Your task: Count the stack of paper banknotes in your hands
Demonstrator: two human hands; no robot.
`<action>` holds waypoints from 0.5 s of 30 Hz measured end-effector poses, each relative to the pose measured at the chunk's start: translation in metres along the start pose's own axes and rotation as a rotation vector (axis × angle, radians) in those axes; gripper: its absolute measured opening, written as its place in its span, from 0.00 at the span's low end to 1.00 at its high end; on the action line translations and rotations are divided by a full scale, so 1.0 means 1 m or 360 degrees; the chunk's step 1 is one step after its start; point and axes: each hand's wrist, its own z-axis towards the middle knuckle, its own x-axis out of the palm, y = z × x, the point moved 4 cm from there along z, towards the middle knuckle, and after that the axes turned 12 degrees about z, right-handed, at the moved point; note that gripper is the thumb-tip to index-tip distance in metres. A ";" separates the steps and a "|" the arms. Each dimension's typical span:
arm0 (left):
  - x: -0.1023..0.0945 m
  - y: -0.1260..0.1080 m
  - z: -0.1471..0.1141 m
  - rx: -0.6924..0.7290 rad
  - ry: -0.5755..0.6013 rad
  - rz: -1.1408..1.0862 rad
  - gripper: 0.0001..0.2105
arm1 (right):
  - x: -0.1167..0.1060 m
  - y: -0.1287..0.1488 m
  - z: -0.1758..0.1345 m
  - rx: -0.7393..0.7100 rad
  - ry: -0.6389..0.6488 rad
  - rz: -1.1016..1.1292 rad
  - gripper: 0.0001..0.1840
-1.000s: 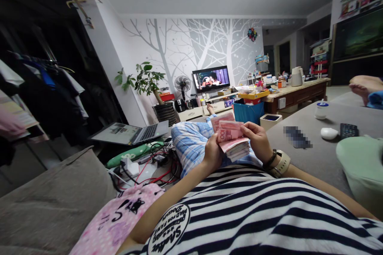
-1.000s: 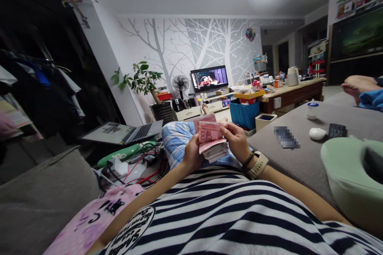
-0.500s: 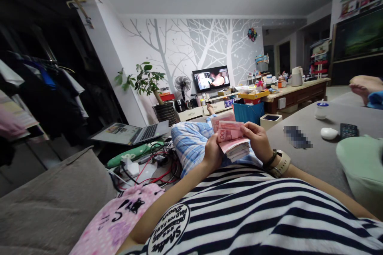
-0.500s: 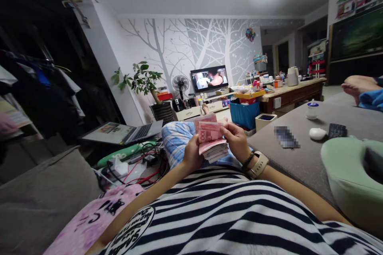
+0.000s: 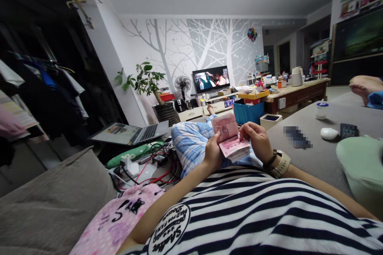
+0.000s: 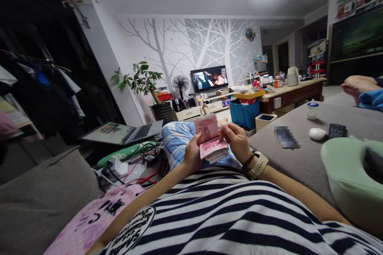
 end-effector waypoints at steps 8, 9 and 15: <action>0.005 -0.003 -0.003 -0.0048 -0.0052 -0.0009 0.12 | 0.001 -0.002 0.002 0.0074 0.0037 0.0063 0.25; 0.005 -0.003 -0.004 -0.0040 -0.0052 -0.0003 0.12 | 0.000 -0.003 0.003 0.0093 0.0029 0.0071 0.26; 0.002 -0.002 -0.005 -0.0030 0.0004 0.0055 0.12 | -0.007 -0.012 0.011 0.0156 -0.0127 0.0122 0.29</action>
